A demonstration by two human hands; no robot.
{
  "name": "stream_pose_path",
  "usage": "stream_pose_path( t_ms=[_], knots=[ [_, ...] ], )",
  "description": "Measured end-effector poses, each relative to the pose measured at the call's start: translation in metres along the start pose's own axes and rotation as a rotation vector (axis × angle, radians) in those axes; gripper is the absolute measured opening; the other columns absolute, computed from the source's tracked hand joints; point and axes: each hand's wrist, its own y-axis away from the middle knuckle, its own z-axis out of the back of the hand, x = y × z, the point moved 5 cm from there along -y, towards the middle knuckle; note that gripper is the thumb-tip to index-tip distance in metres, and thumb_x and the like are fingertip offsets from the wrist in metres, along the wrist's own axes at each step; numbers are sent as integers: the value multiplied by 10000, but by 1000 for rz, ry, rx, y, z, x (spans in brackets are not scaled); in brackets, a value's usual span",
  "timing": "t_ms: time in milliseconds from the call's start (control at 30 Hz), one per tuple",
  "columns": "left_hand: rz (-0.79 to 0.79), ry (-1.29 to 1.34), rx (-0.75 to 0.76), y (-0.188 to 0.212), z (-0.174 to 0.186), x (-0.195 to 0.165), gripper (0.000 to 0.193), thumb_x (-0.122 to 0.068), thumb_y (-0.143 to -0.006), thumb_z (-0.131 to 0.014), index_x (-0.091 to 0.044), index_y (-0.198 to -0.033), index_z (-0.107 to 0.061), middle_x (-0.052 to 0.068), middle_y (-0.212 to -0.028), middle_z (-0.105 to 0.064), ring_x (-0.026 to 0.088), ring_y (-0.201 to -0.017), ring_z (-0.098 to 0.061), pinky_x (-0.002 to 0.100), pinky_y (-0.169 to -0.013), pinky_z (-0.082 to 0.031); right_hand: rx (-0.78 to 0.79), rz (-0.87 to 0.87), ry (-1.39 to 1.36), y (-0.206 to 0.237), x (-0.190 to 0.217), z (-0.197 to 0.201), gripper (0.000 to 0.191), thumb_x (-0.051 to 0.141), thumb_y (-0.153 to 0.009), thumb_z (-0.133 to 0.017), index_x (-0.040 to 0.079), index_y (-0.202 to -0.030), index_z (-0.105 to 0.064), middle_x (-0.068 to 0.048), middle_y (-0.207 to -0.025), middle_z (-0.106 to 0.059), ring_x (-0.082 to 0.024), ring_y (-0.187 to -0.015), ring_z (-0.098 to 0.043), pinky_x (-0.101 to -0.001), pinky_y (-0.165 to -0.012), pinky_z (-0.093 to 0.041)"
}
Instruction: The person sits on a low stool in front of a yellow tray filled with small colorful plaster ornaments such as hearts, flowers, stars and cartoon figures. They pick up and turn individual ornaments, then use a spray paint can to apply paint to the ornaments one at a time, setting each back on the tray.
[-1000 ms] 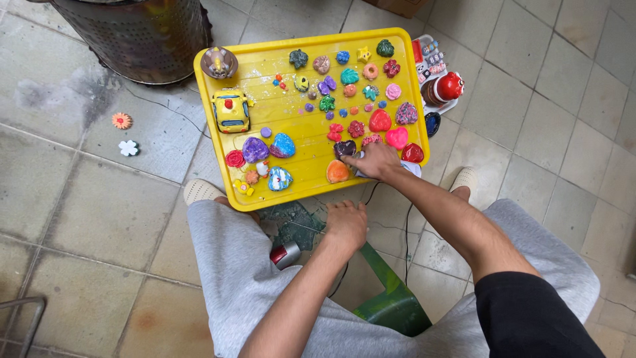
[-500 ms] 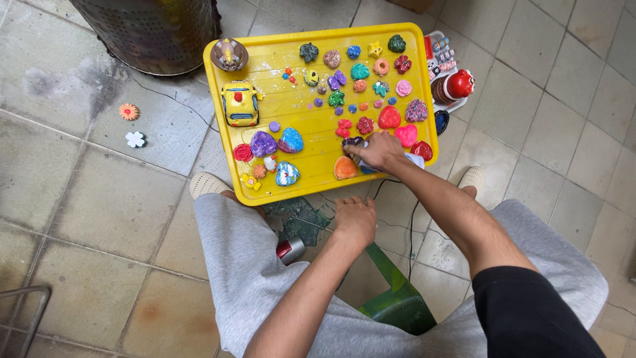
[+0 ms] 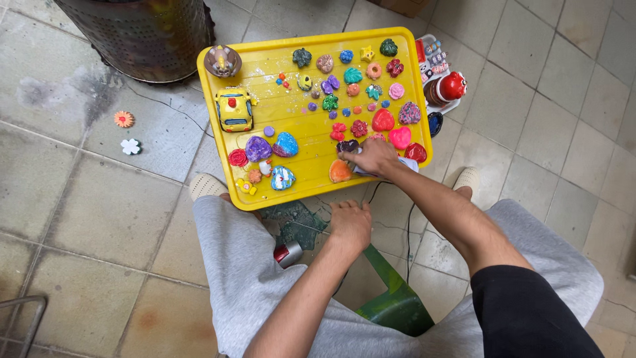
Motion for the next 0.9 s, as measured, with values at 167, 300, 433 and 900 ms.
stream_pose_path(
  t_ms=[167,300,433,900],
  knots=[
    [-1,11,-6,0,-4,0,676,-351,-983,-636,-59,-1547,-405,263,-1467,-511,418,-1336,-520,586,-1107,-377,16,-196,-106,-1,-19,12,832,826,-711,-657,-2,-735,-729,-190,-756,-719,-318,-757,-730,-469,-680,-551],
    [21,14,-77,3,-3,13,713,-383,-957,-660,-70,-1541,-396,262,-1432,-524,417,-1303,-531,587,-1082,-382,-18,-296,-273,6,-31,14,809,806,-716,-654,1,-737,-739,-209,-769,-732,-325,-755,-748,-470,-693,-553],
    [34,30,-106,11,-1,23,711,-417,-945,-671,-75,-1518,-429,248,-1395,-559,405,-1279,-554,573,-1073,-393,-57,-244,-233,19,-39,2,831,807,-736,-656,-19,-718,-748,-240,-782,-726,-339,-783,-731,-468,-719,-542],
    [-24,81,-133,27,-4,24,698,-419,-930,-676,-69,-1493,-455,231,-1351,-576,387,-1274,-555,551,-1066,-399,-267,-382,-519,44,-78,-6,735,740,-783,-665,10,-721,-733,-232,-739,-720,-331,-733,-736,-464,-716,-542]
  ],
)
